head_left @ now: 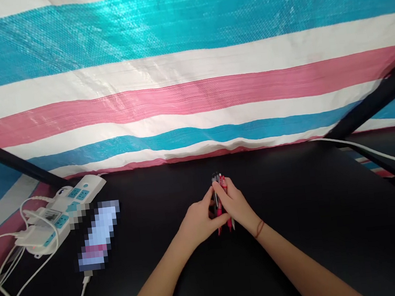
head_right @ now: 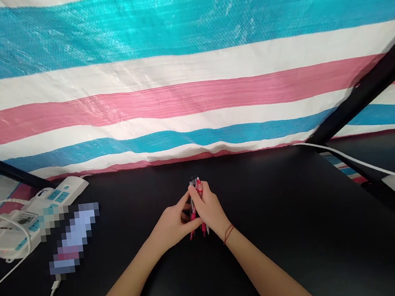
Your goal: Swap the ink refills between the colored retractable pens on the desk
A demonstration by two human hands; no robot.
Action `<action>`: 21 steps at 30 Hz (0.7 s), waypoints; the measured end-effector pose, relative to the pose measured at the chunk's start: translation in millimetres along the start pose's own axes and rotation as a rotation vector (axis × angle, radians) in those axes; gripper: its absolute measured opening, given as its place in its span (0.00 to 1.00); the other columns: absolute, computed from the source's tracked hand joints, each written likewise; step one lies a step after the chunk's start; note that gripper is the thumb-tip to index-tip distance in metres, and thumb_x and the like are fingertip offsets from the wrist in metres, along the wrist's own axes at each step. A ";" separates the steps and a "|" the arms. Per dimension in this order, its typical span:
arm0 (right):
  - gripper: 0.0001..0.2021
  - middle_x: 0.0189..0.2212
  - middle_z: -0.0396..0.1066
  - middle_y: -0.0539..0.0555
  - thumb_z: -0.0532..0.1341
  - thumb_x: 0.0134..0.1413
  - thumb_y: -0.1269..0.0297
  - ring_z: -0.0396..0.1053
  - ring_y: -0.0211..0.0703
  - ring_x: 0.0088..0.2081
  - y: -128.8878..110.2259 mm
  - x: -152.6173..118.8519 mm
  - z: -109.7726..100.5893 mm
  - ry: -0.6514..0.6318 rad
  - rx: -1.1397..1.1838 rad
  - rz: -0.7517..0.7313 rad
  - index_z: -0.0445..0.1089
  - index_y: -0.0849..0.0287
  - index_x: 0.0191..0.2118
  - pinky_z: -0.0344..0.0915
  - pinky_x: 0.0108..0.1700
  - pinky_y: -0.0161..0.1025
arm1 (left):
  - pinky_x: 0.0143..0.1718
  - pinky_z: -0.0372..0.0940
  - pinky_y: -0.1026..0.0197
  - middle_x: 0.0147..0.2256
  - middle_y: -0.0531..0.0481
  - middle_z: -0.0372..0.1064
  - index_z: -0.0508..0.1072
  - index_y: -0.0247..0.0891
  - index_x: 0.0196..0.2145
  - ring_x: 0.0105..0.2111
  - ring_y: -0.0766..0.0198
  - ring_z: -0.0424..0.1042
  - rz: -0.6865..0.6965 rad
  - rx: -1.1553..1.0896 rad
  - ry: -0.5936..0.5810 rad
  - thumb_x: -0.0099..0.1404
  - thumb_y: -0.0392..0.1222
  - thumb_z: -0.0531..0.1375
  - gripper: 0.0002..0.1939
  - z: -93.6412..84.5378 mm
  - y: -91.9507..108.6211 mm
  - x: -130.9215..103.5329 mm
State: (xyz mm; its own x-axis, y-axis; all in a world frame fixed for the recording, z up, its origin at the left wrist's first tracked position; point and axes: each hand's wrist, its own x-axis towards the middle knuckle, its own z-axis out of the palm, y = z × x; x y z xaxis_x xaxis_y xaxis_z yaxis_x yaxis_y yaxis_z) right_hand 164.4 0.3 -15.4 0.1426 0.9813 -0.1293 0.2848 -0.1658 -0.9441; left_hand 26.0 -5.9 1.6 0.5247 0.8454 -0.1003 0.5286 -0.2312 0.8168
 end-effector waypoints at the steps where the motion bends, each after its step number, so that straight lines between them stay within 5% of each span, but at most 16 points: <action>1: 0.14 0.22 0.67 0.47 0.51 0.56 0.49 0.68 0.43 0.27 -0.2 0.8 -1.3 -0.013 -0.031 -0.003 0.60 0.55 0.35 0.62 0.31 0.38 | 0.35 0.67 0.58 0.38 0.49 0.74 0.49 0.41 0.63 0.29 0.61 0.74 -0.022 0.054 0.022 0.59 0.47 0.59 0.38 -0.2 2.4 -1.0; 10: 0.16 0.35 0.72 0.54 0.56 0.52 0.61 0.69 0.41 0.29 5.7 4.2 -8.1 -0.095 -0.152 -0.078 0.61 0.58 0.47 0.64 0.36 0.39 | 0.36 0.68 0.56 0.41 0.44 0.72 0.63 0.38 0.56 0.35 0.55 0.74 -0.101 0.464 0.191 0.64 0.44 0.53 0.23 6.5 -2.4 1.5; 16: 0.15 0.34 0.66 0.53 0.55 0.52 0.63 0.66 0.40 0.29 10.8 6.2 -15.2 -0.072 -0.393 -0.255 0.64 0.58 0.46 0.62 0.34 0.38 | 0.34 0.68 0.57 0.41 0.45 0.69 0.66 0.39 0.53 0.37 0.55 0.73 -0.088 0.595 0.211 0.66 0.41 0.51 0.18 5.2 -2.2 0.4; 21: 0.12 0.28 0.66 0.51 0.54 0.54 0.63 0.65 0.42 0.28 8.8 7.2 -20.5 -0.098 -0.548 -0.246 0.66 0.58 0.44 0.58 0.31 0.36 | 0.34 0.68 0.58 0.41 0.44 0.68 0.65 0.39 0.53 0.39 0.55 0.72 -0.102 0.657 0.284 0.65 0.38 0.51 0.18 1.2 -6.6 2.2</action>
State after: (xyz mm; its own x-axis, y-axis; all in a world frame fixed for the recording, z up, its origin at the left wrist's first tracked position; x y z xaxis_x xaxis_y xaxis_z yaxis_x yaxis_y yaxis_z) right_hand 187.4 3.9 -18.5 -0.0697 0.9973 0.0213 0.7485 0.0664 -0.6598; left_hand 24.5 -3.1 -4.7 0.3048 0.9501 0.0667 0.9045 -0.3107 0.2920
